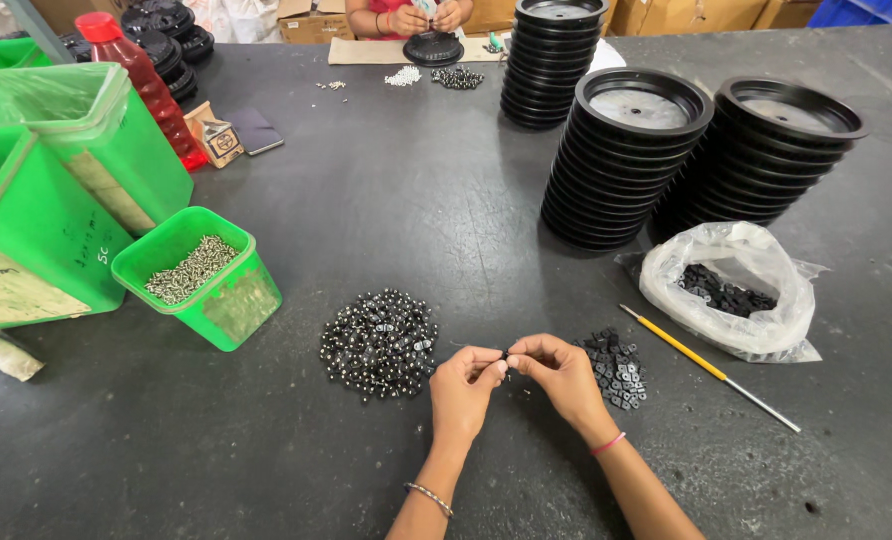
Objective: The person sits at a factory workbench picking small metal screws and black plastic fastener parts, fitting the screws into the plastic components one at a time and setting completed pieces aside, occasionally picking up a yellow-handled tool, and finally moving a stack of black ribbed cylindrical parts.
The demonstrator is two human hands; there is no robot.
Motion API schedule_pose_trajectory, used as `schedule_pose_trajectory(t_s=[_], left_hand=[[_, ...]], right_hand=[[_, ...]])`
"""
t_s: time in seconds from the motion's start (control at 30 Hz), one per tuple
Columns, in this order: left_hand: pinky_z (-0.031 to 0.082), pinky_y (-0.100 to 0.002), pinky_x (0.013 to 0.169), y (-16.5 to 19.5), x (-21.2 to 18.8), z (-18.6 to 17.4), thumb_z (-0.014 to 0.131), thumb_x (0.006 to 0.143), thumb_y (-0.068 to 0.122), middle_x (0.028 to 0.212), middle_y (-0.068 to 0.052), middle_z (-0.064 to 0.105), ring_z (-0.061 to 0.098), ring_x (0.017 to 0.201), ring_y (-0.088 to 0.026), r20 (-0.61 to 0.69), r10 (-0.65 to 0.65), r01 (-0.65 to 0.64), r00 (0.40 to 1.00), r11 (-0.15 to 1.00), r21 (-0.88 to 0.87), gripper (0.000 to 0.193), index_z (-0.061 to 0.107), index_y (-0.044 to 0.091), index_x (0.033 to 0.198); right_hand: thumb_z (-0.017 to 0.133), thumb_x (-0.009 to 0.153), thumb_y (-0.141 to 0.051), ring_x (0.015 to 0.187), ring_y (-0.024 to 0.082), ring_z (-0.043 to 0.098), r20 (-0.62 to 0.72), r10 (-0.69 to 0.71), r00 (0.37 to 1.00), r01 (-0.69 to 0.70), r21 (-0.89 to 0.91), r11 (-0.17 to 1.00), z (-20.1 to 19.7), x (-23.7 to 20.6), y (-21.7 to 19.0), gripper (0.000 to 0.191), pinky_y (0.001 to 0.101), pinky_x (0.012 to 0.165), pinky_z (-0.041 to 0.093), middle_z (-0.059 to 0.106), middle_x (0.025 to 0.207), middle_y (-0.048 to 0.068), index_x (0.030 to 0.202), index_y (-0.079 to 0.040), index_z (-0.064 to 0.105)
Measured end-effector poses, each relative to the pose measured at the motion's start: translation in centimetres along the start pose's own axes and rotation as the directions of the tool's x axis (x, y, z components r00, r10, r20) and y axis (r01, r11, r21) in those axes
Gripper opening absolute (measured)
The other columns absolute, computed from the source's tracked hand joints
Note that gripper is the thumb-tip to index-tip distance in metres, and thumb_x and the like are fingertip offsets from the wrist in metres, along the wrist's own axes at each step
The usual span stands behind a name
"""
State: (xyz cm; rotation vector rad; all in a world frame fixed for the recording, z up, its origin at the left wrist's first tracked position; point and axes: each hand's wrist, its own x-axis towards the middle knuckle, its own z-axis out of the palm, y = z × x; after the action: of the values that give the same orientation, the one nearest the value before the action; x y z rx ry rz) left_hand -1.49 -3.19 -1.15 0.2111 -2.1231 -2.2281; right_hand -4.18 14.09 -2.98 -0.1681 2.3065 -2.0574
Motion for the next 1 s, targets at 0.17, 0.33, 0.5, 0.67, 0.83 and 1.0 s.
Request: schedule_pose_trajectory(t_s=[0.17, 0.33, 0.5, 0.67, 0.83, 1.0], left_hand=[[0.057, -0.025, 0.065, 1.0, -0.6, -0.2, 0.074, 0.085, 0.001, 0.078, -0.004, 0.079, 0.071, 0.069, -0.009, 0.007, 0.055, -0.056, 0.998, 0.988, 0.141, 0.009, 0.076, 0.001, 0.094], [0.056, -0.027, 0.064, 1.6, -1.1, -0.3, 0.072, 0.086, -0.001, 0.078, -0.007, 0.078, 0.074, 0.068, -0.011, 0.033, 0.149, -0.153, 0.988, 0.971, 0.186, 0.007, 0.073, 0.002, 0.093], [0.055, -0.032, 0.062, 1.8, -1.3, -0.2, 0.072, 0.086, 0.0, 0.078, -0.012, 0.076, 0.074, 0.065, -0.021, 0.011, 0.244, -0.238, 0.97, 0.934, 0.266, 0.006, 0.072, 0.002, 0.091], [0.055, -0.039, 0.076, 2.7, 0.0, -3.1, 0.071, 0.087, 0.002, 0.093, -0.012, 0.074, 0.071, 0.085, -0.031, -0.194, 0.547, -0.397, 0.814, 0.768, 0.502, 0.012, 0.072, 0.006, 0.098], [0.047, -0.043, 0.094, 3.7, 1.0, -7.3, 0.071, 0.085, 0.002, 0.116, -0.008, 0.069, 0.06, 0.107, -0.033, -0.303, 0.624, -0.265, 0.72, 0.65, 0.712, 0.023, 0.071, 0.008, 0.106], [0.047, -0.043, 0.094, 4.0, 0.9, -6.7, 0.071, 0.086, 0.003, 0.119, -0.007, 0.068, 0.059, 0.109, -0.033, -0.295, 0.597, -0.261, 0.746, 0.669, 0.696, 0.022, 0.07, 0.007, 0.108]], right_hand=[[0.078, 0.085, -0.005, 0.085, 0.009, 0.07, 0.02, 0.041, 0.999, -0.043, 0.081, 0.996, -0.1, -0.2, -0.3, 0.017, 0.0263, 0.078, 0.057, 0.076, 0.092, 0.002, 0.1, 0.001, 0.073], [0.078, 0.083, -0.004, 0.086, 0.01, 0.07, 0.025, 0.058, 0.998, -0.059, 0.048, 0.997, -0.1, -0.3, 0.0, 0.018, 0.0268, 0.08, 0.057, 0.078, 0.094, 0.005, 0.101, 0.0, 0.078], [0.078, 0.085, -0.004, 0.085, 0.012, 0.071, 0.029, 0.071, 0.997, -0.072, 0.058, 0.996, 0.2, -0.1, -0.6, 0.016, 0.0282, 0.08, 0.057, 0.079, 0.093, 0.007, 0.1, 0.002, 0.078], [0.075, 0.086, -0.007, 0.084, 0.009, 0.07, -0.095, -0.04, 0.995, 0.036, -0.042, 0.998, -1.2, 0.6, -2.1, 0.024, 0.0257, 0.078, 0.057, 0.077, 0.095, 0.002, 0.11, -0.003, 0.076], [0.074, 0.091, -0.012, 0.079, 0.015, 0.072, -0.357, -0.185, 0.916, -0.017, -0.495, 0.869, -6.9, 0.0, -3.4, 0.019, 0.0289, 0.075, 0.056, 0.078, 0.096, 0.007, 0.108, -0.008, 0.079], [0.077, 0.085, -0.016, 0.079, 0.027, 0.07, -0.309, -0.224, 0.924, -0.099, -0.761, 0.641, -9.1, -1.1, -3.2, 0.016, 0.0383, 0.075, 0.055, 0.072, 0.089, 0.011, 0.1, -0.013, 0.081]])
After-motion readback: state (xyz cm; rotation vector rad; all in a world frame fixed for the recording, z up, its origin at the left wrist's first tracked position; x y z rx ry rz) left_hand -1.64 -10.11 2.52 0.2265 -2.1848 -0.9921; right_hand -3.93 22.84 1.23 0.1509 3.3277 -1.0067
